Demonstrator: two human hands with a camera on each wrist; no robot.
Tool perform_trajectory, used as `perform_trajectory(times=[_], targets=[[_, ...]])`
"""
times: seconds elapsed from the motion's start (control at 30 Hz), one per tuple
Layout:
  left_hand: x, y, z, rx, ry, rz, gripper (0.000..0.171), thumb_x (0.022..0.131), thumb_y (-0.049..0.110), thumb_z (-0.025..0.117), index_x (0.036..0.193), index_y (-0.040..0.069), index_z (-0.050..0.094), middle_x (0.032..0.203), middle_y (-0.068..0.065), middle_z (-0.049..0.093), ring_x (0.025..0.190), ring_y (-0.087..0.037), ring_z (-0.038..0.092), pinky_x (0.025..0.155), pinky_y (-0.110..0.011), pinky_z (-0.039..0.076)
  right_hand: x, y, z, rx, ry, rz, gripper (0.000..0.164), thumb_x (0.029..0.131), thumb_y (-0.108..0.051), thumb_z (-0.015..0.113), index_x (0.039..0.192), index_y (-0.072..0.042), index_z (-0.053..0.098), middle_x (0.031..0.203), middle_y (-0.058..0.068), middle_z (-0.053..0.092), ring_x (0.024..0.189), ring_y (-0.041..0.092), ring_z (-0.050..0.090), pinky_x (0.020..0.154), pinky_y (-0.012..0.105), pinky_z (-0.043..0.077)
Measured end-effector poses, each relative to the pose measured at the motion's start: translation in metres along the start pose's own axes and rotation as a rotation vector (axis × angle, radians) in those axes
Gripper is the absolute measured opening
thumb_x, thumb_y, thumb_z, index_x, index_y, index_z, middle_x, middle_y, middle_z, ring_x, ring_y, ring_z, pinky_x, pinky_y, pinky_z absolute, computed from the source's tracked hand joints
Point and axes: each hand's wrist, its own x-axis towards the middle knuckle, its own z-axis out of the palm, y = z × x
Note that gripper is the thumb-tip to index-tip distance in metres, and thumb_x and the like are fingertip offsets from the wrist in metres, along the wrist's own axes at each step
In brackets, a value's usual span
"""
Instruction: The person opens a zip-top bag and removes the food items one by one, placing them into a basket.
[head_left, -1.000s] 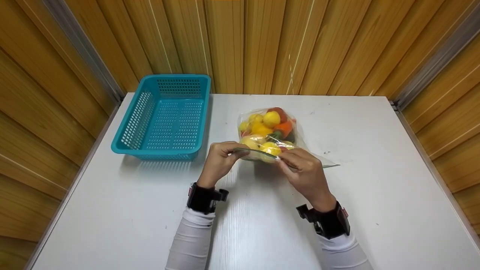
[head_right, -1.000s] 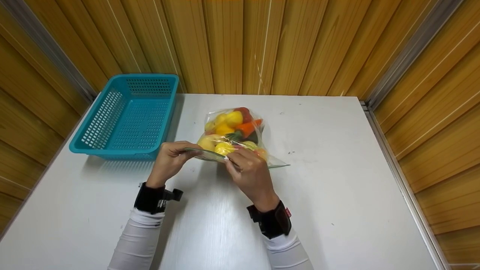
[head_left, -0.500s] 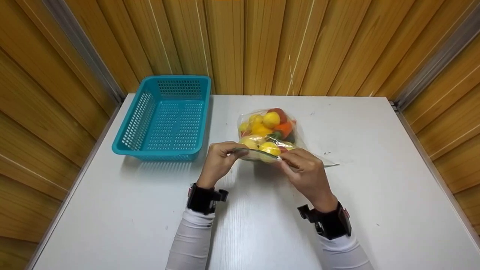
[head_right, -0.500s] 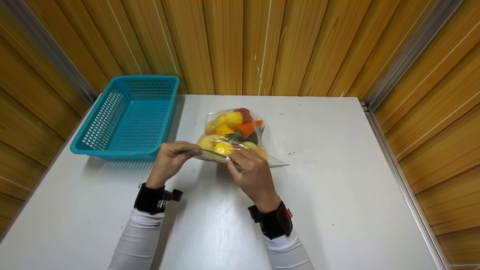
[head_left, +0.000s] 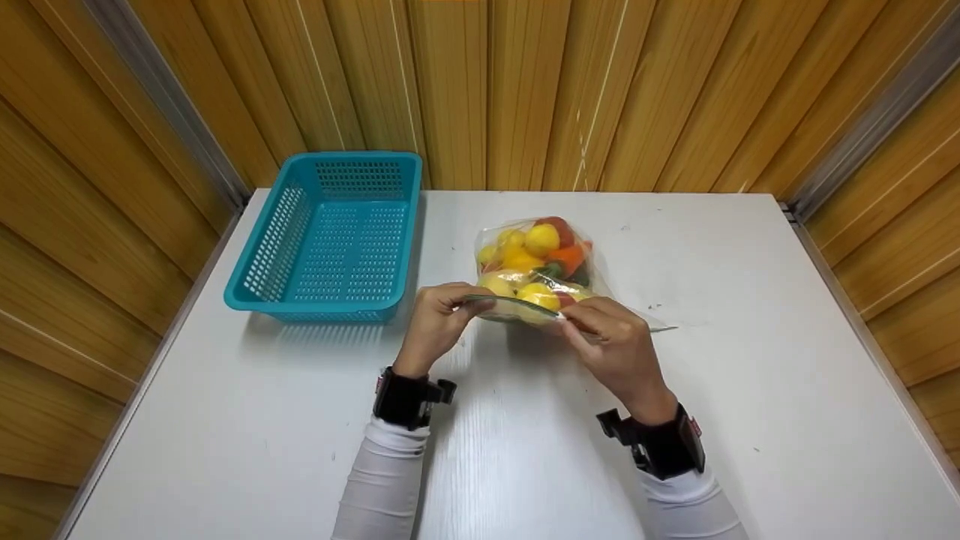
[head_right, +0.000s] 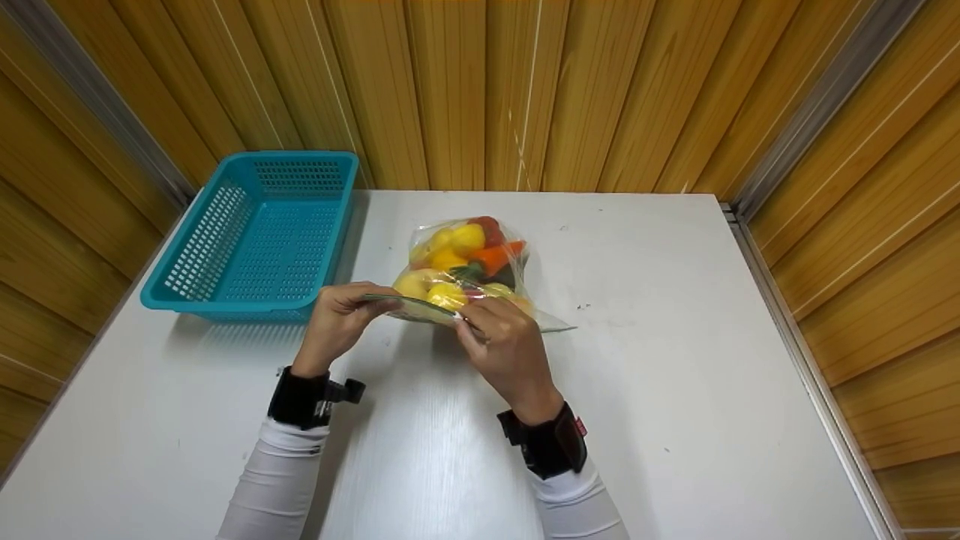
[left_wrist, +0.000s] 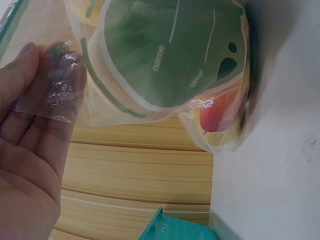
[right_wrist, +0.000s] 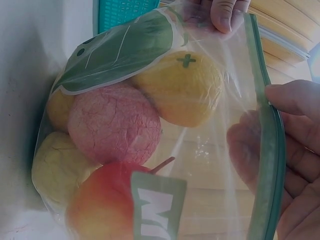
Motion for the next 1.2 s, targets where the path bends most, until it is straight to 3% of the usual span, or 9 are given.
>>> perform_trajectory(times=[0.43, 0.77, 1.2], targets=[[0.0004, -0.0019, -0.0005, 0.017, -0.002, -0.001, 0.009, 0.09, 0.01, 0.077, 0.094, 0.005, 0.083, 0.086, -0.006, 0.078, 0.077, -0.015, 0.068, 0.071, -0.025, 0.051, -0.0001, 0.001, -0.0024, -0.012, -0.005, 0.006, 0.023, 0.074, 0.009, 0.082, 0.095, 0.0, 0.079, 0.089, 0.009, 0.075, 0.082, 0.025, 0.071, 0.074, 0.035, 0.057], [-0.0001, -0.0042, -0.0026, 0.016, 0.011, 0.003, 0.009, 0.088, 0.01, 0.079, 0.094, 0.006, 0.083, 0.085, -0.005, 0.078, 0.074, -0.016, 0.067, 0.069, -0.026, 0.05, -0.0005, 0.0022, -0.0041, -0.012, -0.001, 0.018, 0.021, 0.074, 0.009, 0.082, 0.094, 0.001, 0.08, 0.089, 0.009, 0.075, 0.08, 0.024, 0.072, 0.074, 0.028, 0.057], [-0.0005, -0.0033, -0.0043, 0.019, 0.01, -0.005, 0.008, 0.088, 0.007, 0.079, 0.093, 0.003, 0.082, 0.086, -0.007, 0.078, 0.074, -0.016, 0.068, 0.069, -0.024, 0.051, 0.0007, 0.0025, -0.0083, 0.012, -0.027, 0.027, 0.02, 0.075, 0.01, 0.081, 0.093, 0.001, 0.079, 0.087, 0.009, 0.075, 0.078, 0.024, 0.071, 0.071, 0.028, 0.056]])
